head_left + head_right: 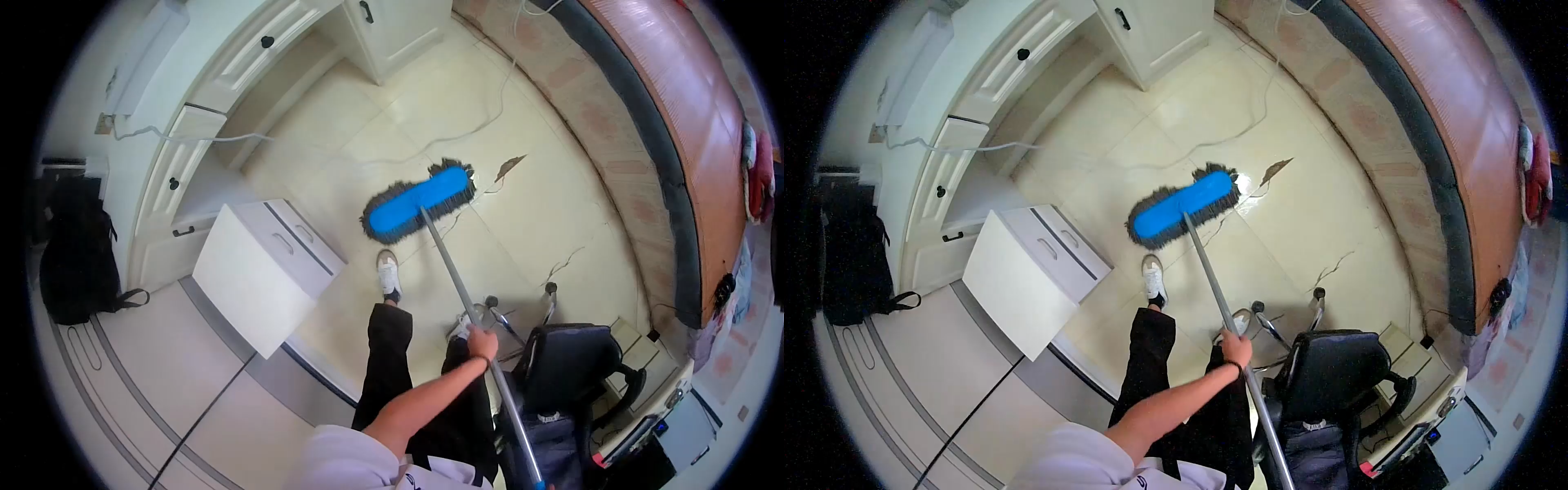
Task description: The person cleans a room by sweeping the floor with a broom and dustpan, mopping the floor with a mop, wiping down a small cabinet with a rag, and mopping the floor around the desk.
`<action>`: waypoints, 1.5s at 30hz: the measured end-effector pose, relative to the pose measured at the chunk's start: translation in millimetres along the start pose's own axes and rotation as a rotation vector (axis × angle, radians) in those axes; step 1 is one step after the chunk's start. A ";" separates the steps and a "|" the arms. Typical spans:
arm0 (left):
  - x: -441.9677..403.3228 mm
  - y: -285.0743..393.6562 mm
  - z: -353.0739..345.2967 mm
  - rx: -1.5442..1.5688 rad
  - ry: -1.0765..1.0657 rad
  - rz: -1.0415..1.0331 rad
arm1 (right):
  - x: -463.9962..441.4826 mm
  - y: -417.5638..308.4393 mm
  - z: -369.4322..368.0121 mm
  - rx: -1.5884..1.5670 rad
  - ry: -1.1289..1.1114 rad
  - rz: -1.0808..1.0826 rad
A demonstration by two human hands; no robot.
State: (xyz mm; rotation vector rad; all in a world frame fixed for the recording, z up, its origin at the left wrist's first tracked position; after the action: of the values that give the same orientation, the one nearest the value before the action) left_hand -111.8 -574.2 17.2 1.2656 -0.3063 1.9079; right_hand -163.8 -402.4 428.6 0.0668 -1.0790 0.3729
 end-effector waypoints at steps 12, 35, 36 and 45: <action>-271.0 182.8 163.9 -0.021 0.187 -0.201 | -209.1 -179.2 -86.5 -0.085 0.043 0.168; -212.2 207.7 38.4 -0.413 -0.065 -0.541 | -170.6 -184.8 -137.3 -0.784 -0.123 -0.210; -231.4 228.1 40.8 -0.438 -0.063 -0.546 | -192.3 -191.1 -168.1 -0.796 -0.086 -0.161; -371.7 347.0 149.1 -0.661 0.036 -0.665 | -302.0 -360.1 -213.6 -0.869 -0.163 0.153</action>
State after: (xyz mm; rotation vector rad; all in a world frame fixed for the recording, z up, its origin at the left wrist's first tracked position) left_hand -203.9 -1067.2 -154.0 0.7480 -0.3944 1.1182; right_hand 9.9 -769.4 109.8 -0.7707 -1.3339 0.0092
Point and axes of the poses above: each hand's wrist, its own x-axis away from the middle knuckle, its own z-axis out of the back of the hand, y = z × x, the point moved 1 cm from there along -x, towards the middle knuckle, and after that the axes turned 12 degrees about -x, right-handed, at the moved point
